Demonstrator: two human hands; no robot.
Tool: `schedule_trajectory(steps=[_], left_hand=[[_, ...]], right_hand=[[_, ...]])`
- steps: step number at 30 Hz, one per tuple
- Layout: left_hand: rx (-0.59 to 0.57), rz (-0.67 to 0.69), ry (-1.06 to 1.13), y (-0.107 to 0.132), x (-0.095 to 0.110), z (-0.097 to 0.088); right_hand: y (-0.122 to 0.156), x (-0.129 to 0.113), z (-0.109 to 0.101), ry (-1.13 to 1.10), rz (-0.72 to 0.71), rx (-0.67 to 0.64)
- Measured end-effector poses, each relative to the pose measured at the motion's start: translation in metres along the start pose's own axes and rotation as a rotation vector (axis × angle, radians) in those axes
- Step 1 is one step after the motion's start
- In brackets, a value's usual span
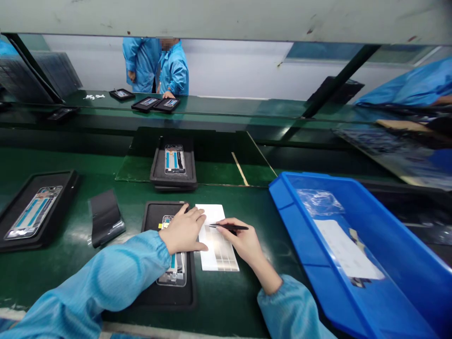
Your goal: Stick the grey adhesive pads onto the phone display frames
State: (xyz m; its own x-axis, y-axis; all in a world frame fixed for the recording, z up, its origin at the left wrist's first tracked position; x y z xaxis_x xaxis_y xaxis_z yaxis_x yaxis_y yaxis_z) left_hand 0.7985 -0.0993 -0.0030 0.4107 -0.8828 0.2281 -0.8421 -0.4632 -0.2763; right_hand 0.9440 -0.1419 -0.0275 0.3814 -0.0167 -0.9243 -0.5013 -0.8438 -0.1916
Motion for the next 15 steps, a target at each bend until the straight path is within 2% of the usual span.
schedule_trajectory(steps=[9, 15], left_hand=[[-0.03, 0.02, -0.028, 0.0016, 0.0024, -0.0047], [-0.076, 0.014, -0.025, 0.0021, 0.0014, -0.0026]], right_hand=[[0.0033, -0.001, 0.0018, -0.035, -0.013, 0.007], [0.0048, -0.0026, 0.0022, -0.063, 0.026, 0.022]])
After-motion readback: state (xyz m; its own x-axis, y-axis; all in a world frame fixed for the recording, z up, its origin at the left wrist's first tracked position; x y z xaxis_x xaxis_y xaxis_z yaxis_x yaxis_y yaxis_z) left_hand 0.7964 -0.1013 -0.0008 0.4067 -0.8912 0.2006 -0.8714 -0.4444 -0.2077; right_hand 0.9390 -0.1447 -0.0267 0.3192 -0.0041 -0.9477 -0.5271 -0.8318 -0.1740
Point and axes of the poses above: each hand's wrist, its own y-axis away from the middle knuckle, its own z-axis out of the palm, x = y × z, the point moved 10 cm from there along -y, towards the middle knuckle, and after that the axes turned 15 degrees about x, right-handed, at the moved point
